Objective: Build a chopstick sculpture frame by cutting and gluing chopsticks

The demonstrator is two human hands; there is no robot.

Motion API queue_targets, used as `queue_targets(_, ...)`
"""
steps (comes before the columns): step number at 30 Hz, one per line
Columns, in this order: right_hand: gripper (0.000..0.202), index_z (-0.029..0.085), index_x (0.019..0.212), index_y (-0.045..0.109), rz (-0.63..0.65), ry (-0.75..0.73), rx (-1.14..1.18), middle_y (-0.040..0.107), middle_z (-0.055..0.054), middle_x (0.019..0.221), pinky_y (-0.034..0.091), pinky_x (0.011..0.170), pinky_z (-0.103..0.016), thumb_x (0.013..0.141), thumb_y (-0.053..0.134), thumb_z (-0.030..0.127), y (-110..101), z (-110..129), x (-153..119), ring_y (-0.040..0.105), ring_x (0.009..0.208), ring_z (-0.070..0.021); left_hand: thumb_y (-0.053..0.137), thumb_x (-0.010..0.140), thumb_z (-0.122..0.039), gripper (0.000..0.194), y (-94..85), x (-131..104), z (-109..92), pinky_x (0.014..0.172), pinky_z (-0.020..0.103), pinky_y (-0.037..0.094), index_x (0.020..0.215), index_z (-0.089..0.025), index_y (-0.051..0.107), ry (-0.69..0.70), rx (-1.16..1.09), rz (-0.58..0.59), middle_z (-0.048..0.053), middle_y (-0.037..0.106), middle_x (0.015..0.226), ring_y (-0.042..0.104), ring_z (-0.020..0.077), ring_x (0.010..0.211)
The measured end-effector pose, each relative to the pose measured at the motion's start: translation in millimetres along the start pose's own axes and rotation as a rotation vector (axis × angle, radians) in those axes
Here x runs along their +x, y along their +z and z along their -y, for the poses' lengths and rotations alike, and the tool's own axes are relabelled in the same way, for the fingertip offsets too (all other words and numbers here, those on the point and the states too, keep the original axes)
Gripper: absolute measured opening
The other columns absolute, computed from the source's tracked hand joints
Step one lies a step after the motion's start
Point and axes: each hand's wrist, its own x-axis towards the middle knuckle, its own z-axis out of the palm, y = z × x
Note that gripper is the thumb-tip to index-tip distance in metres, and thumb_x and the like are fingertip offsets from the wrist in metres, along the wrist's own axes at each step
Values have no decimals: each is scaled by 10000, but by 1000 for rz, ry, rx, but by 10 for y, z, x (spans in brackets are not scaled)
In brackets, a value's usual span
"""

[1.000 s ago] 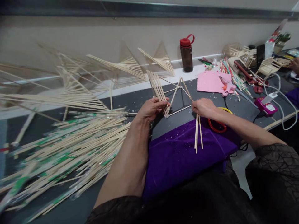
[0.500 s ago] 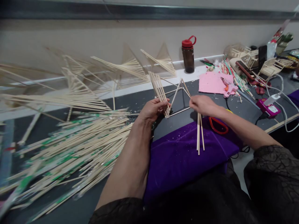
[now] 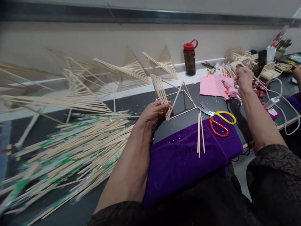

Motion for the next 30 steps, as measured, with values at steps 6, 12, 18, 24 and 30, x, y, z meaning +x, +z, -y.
queue_targets(6, 48, 124, 824, 597, 84, 165, 171, 618, -37, 697, 357, 502, -224, 815, 562, 155, 552, 134, -342, 506, 506, -65, 794, 532, -258, 348, 18, -8, -14, 479, 228, 479, 833, -119, 689, 21, -32, -36, 38, 689, 650, 607, 128, 521)
queue_targets(12, 218, 137, 952, 684, 431, -241, 3, 684, -39, 884, 452, 685, -244, 761, 621, 220, 1054, 597, -641, 606, 756, -132, 783, 536, -260, 357, 31, -33, -45, 466, 229, 487, 845, -128, 664, 30, -54, -68, 21, 683, 637, 602, 124, 501)
queue_targets(18, 316, 145, 1111, 666, 535, -337, -85, 704, -50, 950, 448, 767, -248, 828, 558, 236, 1082, 769, -682, 632, 843, -144, 763, 556, -242, 318, -31, -3, -34, 465, 203, 483, 833, -128, 657, 87, -112, -113, -2, 664, 609, 592, 106, 503)
queue_targets(24, 369, 167, 1182, 640, 402, -349, -423, 653, -92, 1130, 437, 812, -291, 849, 574, 311, 914, 502, -819, 611, 945, -196, 737, 607, -243, 269, -31, 22, -44, 449, 199, 481, 834, -135, 644, 56, -145, -142, -21, 635, 577, 580, 100, 465)
queue_targets(30, 392, 157, 1278, 560, 362, -373, -591, 566, -125, 1258, 435, 875, -316, 900, 491, 236, 1019, 281, -1130, 526, 1118, -243, 748, 611, -249, 261, -8, 25, -32, 440, 193, 481, 819, -131, 643, 58, -179, -178, -21, 630, 552, 578, 101, 453)
